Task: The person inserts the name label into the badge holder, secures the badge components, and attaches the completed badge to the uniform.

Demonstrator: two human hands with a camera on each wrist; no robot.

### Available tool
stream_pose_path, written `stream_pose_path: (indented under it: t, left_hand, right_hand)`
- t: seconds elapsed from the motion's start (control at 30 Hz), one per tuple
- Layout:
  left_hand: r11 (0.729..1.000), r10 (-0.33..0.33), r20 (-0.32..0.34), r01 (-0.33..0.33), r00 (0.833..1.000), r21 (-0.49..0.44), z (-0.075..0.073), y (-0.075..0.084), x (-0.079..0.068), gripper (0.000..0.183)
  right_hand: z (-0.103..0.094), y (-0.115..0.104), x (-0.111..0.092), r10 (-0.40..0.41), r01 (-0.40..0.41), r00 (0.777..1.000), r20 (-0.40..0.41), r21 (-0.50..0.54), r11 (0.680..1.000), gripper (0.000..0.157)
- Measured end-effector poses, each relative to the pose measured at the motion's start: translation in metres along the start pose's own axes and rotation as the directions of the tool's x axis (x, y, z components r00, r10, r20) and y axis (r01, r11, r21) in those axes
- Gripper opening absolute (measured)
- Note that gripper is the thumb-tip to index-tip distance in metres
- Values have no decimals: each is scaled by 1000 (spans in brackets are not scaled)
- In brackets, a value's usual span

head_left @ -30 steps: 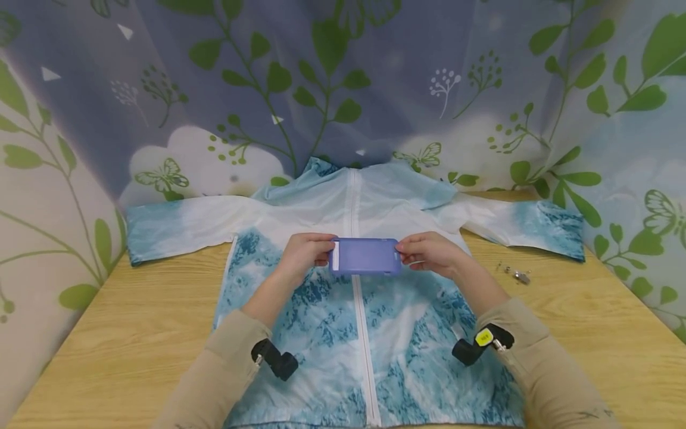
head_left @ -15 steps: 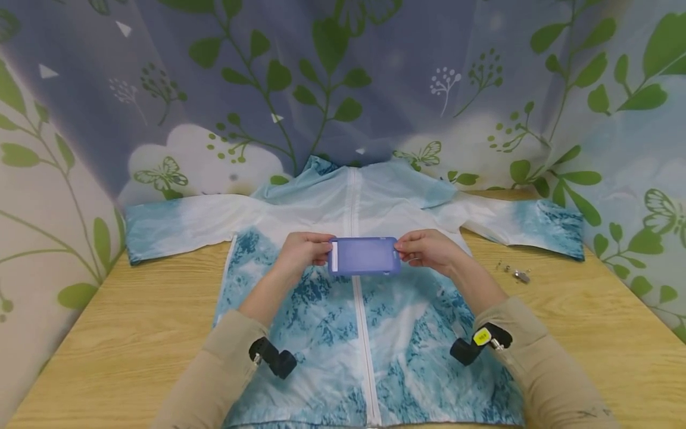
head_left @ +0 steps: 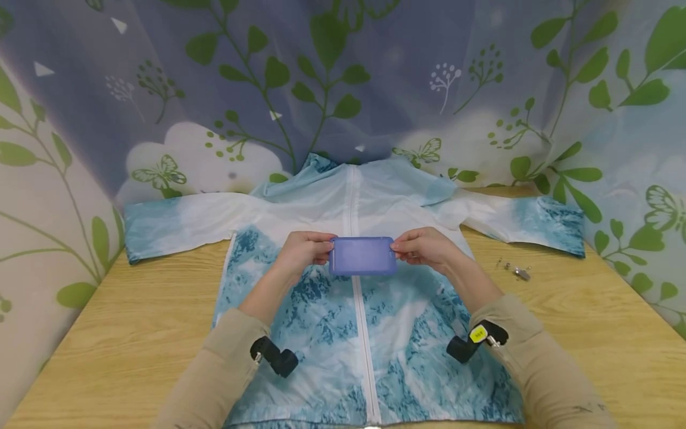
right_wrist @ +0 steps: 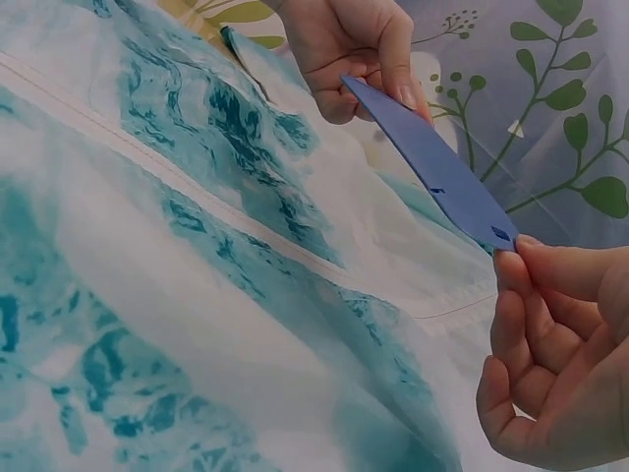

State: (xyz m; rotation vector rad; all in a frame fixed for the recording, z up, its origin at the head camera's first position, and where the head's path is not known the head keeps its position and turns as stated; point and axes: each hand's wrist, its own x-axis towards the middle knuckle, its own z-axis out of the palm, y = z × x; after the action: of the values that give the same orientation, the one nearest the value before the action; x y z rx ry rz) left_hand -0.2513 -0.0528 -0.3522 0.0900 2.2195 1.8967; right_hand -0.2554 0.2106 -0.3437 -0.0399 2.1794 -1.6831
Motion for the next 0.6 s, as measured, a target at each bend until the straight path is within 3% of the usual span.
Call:
stream_pose_path:
  t: [0.6]
  left_hand:
    - [1000, 9, 13, -9, 1000, -30, 2, -1, -1, 28]
  right_hand:
    - [-7, 3, 0, 29, -40, 996, 82, 135, 990, 13]
